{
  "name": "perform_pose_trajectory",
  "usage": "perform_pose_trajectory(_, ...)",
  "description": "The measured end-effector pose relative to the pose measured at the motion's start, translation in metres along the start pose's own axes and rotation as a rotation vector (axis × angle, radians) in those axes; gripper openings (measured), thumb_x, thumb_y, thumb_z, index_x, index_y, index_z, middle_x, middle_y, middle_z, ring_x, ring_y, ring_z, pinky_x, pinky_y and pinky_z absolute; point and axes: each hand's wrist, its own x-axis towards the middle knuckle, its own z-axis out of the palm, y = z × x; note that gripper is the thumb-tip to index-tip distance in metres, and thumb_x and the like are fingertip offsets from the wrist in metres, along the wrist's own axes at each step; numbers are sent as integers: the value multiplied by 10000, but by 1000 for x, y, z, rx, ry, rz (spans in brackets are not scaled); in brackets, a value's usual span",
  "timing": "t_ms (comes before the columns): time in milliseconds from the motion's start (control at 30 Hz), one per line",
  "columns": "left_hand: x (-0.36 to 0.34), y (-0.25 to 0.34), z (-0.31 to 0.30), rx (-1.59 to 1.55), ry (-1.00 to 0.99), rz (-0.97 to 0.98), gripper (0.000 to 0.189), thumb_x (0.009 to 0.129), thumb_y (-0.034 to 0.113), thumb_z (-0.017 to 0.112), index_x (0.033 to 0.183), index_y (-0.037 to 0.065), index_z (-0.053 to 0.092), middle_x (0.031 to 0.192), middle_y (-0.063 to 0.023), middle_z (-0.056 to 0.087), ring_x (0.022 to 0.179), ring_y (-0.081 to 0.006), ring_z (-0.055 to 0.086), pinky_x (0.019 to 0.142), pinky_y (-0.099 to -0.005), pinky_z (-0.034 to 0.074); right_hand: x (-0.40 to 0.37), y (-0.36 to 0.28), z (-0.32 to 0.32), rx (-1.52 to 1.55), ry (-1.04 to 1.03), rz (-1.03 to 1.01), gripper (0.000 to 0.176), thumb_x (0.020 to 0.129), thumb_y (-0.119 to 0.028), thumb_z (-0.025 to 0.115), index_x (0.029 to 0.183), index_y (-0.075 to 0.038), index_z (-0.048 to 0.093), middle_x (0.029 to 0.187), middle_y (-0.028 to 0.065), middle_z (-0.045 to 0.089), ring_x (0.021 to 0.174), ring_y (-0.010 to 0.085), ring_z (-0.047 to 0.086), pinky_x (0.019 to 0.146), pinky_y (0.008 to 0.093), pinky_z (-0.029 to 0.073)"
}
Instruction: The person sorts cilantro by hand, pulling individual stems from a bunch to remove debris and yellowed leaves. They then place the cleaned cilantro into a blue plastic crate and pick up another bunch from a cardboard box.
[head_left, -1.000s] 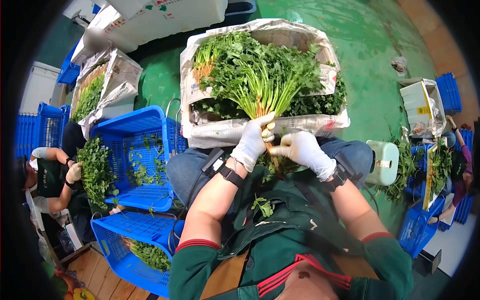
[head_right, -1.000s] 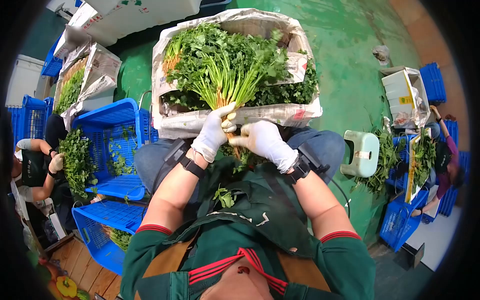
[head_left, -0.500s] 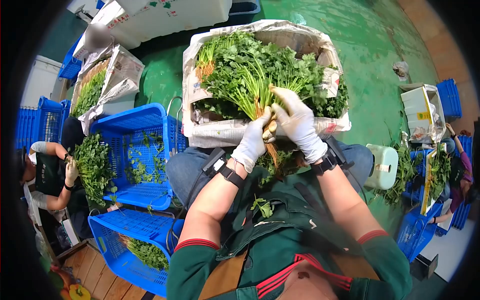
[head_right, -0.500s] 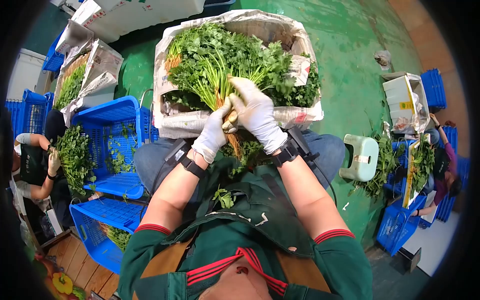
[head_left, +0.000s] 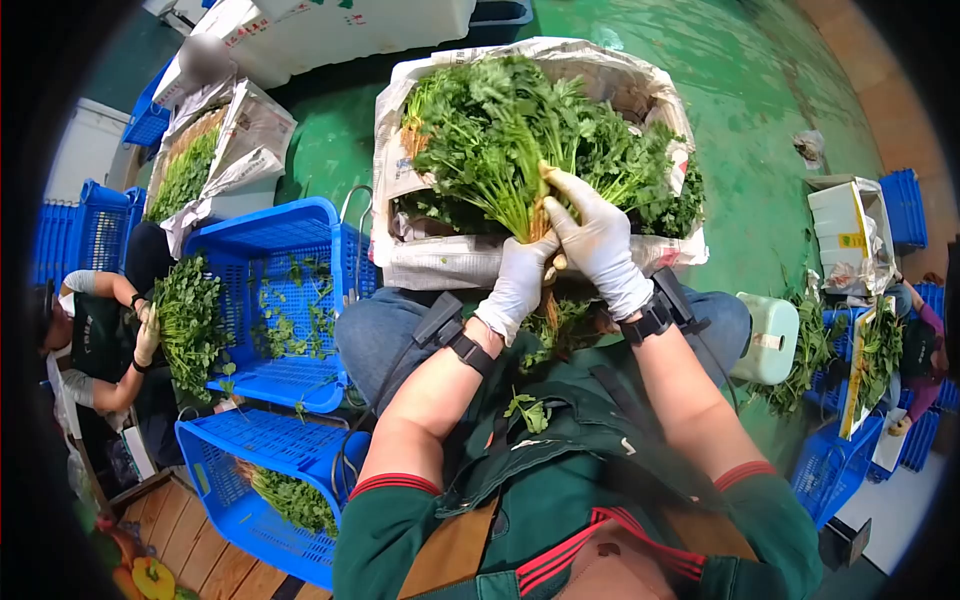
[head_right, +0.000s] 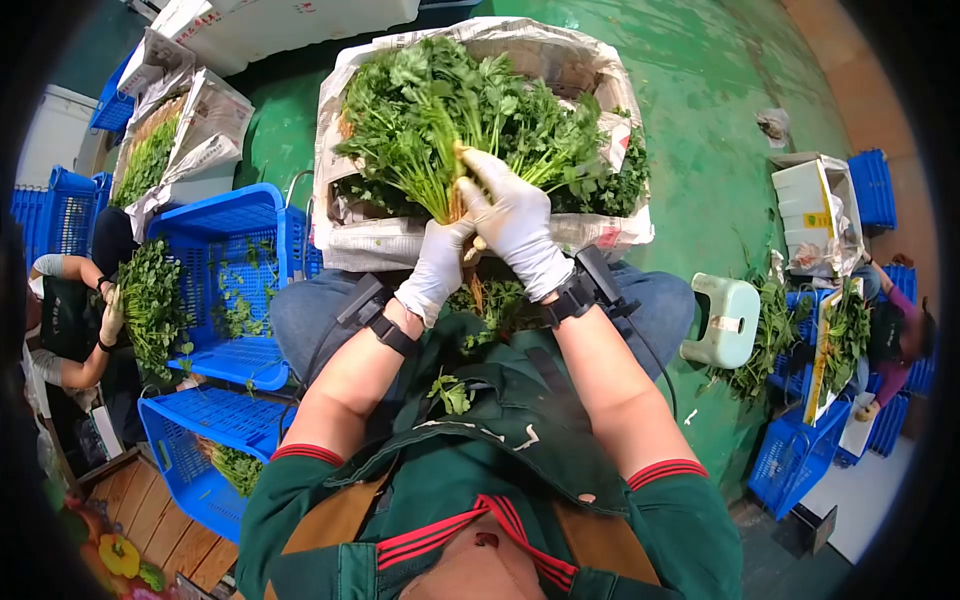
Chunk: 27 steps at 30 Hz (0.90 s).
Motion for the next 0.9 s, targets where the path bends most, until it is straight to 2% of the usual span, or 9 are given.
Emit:
perform_pose_trajectory(100, 2, 10, -8, -122, -114, -67, 188, 882, 288, 609, 904, 111, 551, 615, -19, 545, 377, -64, 381, 342, -198, 274, -5, 27, -3, -145, -172, 330, 294, 855, -188, 606, 1115, -51, 617, 1039, 126, 657, 951, 219, 643, 809, 269, 488)
perform_pose_trajectory(367, 6, 9, -5, -138, -64, -137, 147, 894, 243, 585, 879, 100, 554, 567, -14, 529, 351, -67, 361, 339, -203, 255, 4, -1, -2, -66, 20, 162, 368, 766, -59, 681, 1128, -97, 633, 892, 88, 624, 818, 189, 614, 741, 264, 485)
perform_pose_trajectory(567, 1, 9, -6, -114, -54, -147, 115, 861, 207, 619, 857, 97, 588, 565, 4, 533, 375, -62, 391, 350, -204, 258, 5, 36, 22, 39, 38, 109, 149, 732, -22, 690, 879, -37, 668, 782, 69, 558, 711, 179, 555, 663, 271, 458)
perform_pose_trajectory(633, 1, 11, -7, -113, -66, -155, 105, 869, 201, 608, 873, 99, 585, 571, 7, 533, 374, -60, 388, 351, -199, 268, 5, 34, 15, 59, -37, 172, 79, 744, -55, 678, 797, -20, 631, 795, 88, 574, 709, 216, 569, 648, 285, 459)
perform_pose_trajectory(700, 2, 14, -7, -118, -78, -167, 95, 877, 195, 597, 889, 102, 583, 576, 10, 533, 374, -58, 385, 351, -195, 279, 2, 19, -5, 465, -119, 492, 115, 802, -69, 640, 741, 0, 570, 728, 53, 557, 672, 143, 527, 626, 261, 434)
perform_pose_trajectory(767, 1, 17, -7, -99, -79, -153, 94, 859, 189, 622, 878, 99, 601, 595, 20, 550, 404, -58, 420, 367, -198, 300, -5, 8, -33, 559, -316, 520, 115, 829, -105, 630, 761, -15, 606, 722, 47, 558, 658, 137, 531, 625, 265, 439)
perform_pose_trajectory(800, 2, 14, -10, -161, -95, -142, 86, 841, 172, 645, 866, 96, 614, 620, 19, 565, 424, -62, 444, 383, -201, 316, -7, 7, -41, 324, -473, 235, 172, 852, -188, 627, 785, -31, 654, 690, 45, 586, 638, 135, 550, 627, 271, 449)
perform_pose_trajectory(833, 4, 11, -10, -166, -95, -142, 86, 841, 172, 645, 866, 96, 614, 620, 19, 565, 424, -62, 444, 383, -201, 316, -8, 5, -50, 277, -854, 565, 295, 829, -324, 649, 816, -32, 681, 677, 95, 625, 633, 193, 590, 629, 303, 465)
perform_pose_trajectory(900, 8, 6, -6, -122, -20, -67, 102, 839, 173, 643, 844, 77, 607, 575, 12, 539, 391, -57, 403, 361, -202, 269, -10, -1, -51, -210, -900, 338, 404, 791, -430, 660, 814, -27, 679, 690, 145, 641, 656, 261, 617, 641, 334, 476)
